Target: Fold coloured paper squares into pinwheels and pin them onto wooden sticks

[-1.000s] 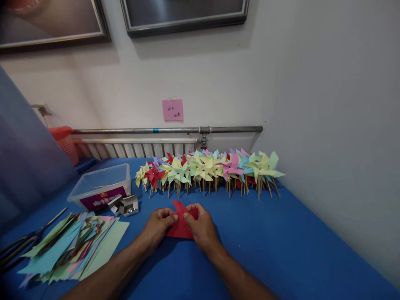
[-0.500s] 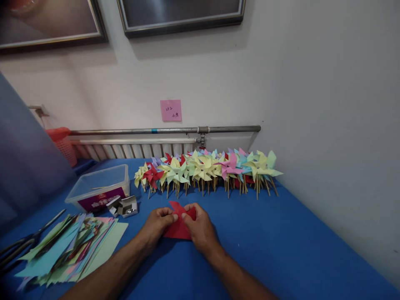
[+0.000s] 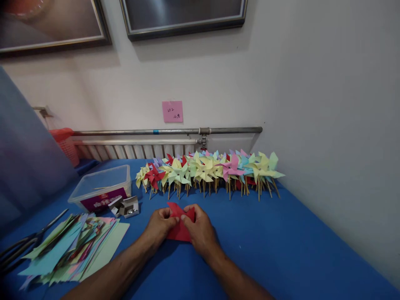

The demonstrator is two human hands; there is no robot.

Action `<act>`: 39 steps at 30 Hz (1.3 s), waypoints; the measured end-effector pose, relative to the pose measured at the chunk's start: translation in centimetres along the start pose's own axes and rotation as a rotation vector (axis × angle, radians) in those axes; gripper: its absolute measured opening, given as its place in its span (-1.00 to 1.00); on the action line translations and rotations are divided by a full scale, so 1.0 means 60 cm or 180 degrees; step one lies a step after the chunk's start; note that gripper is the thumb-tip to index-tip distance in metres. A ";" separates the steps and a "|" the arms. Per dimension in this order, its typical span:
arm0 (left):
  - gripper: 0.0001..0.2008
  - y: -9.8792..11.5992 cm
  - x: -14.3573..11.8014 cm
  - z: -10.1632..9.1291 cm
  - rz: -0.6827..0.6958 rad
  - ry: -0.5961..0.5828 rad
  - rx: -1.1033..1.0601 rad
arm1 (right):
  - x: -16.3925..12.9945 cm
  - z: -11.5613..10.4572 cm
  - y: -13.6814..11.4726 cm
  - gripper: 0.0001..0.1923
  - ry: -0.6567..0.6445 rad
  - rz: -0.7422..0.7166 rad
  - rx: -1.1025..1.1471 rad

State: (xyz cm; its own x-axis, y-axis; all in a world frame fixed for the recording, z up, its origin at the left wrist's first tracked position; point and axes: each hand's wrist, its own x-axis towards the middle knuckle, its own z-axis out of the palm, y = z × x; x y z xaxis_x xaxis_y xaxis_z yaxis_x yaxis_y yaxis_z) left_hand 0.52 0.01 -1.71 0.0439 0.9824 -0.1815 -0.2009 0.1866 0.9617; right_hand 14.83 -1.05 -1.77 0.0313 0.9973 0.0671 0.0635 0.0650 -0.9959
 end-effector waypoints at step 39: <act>-0.80 0.024 -0.005 -0.015 -0.0152 -0.0122 -0.0012 | 0.001 0.000 0.007 -0.76 -0.0364 -0.0148 0.0112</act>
State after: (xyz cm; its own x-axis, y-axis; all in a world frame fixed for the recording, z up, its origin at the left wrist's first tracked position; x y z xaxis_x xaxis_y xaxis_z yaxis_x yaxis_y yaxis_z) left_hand -0.66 -0.03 -0.44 0.0910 0.9715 -0.2191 -0.2015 0.2334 0.9513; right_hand 14.86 -0.98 -2.21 -0.0850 0.9905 0.1077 0.0273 0.1104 -0.9935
